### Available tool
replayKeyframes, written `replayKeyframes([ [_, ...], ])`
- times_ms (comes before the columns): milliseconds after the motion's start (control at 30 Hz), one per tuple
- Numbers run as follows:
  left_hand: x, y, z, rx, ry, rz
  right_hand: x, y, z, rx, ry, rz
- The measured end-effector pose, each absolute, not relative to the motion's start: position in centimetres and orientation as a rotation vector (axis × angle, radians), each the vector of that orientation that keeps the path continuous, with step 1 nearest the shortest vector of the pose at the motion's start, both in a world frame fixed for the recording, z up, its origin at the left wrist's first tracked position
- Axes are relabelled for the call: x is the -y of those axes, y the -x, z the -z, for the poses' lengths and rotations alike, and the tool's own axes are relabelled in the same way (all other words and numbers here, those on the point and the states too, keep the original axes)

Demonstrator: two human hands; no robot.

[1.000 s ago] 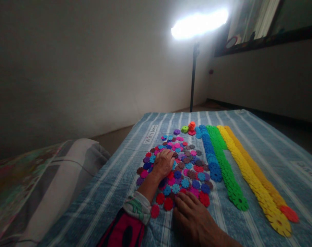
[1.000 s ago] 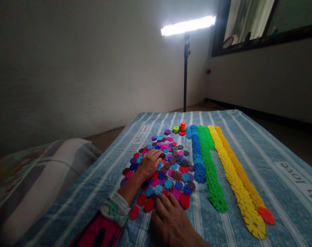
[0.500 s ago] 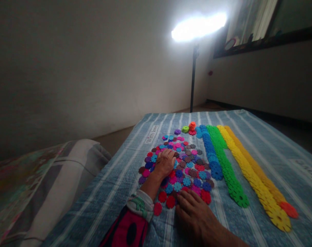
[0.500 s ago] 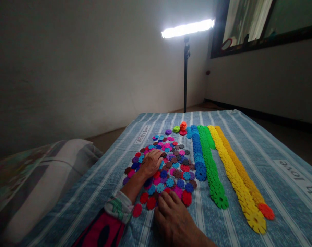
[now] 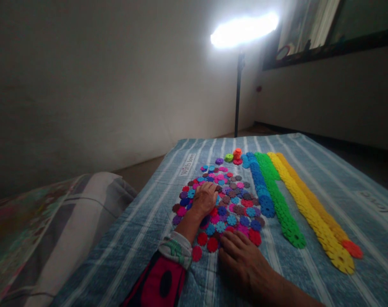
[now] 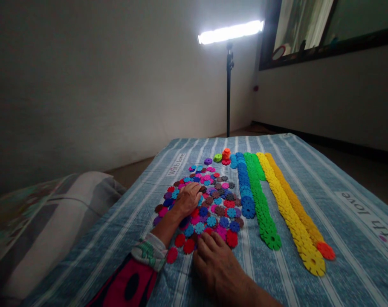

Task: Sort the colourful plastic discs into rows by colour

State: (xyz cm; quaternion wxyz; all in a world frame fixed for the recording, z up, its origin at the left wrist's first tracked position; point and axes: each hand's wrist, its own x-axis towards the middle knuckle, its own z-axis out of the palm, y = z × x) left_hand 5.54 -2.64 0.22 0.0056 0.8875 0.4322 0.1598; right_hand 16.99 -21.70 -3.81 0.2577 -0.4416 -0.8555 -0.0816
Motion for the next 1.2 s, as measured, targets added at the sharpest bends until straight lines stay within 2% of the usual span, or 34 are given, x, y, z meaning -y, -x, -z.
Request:
replayKeyframes([
  [1200, 2.78, -5.4, -0.38, -1.353, -2.723, -0.533, 22.17, -17.31, 4.27, 2.309, 1.196, 0.194],
])
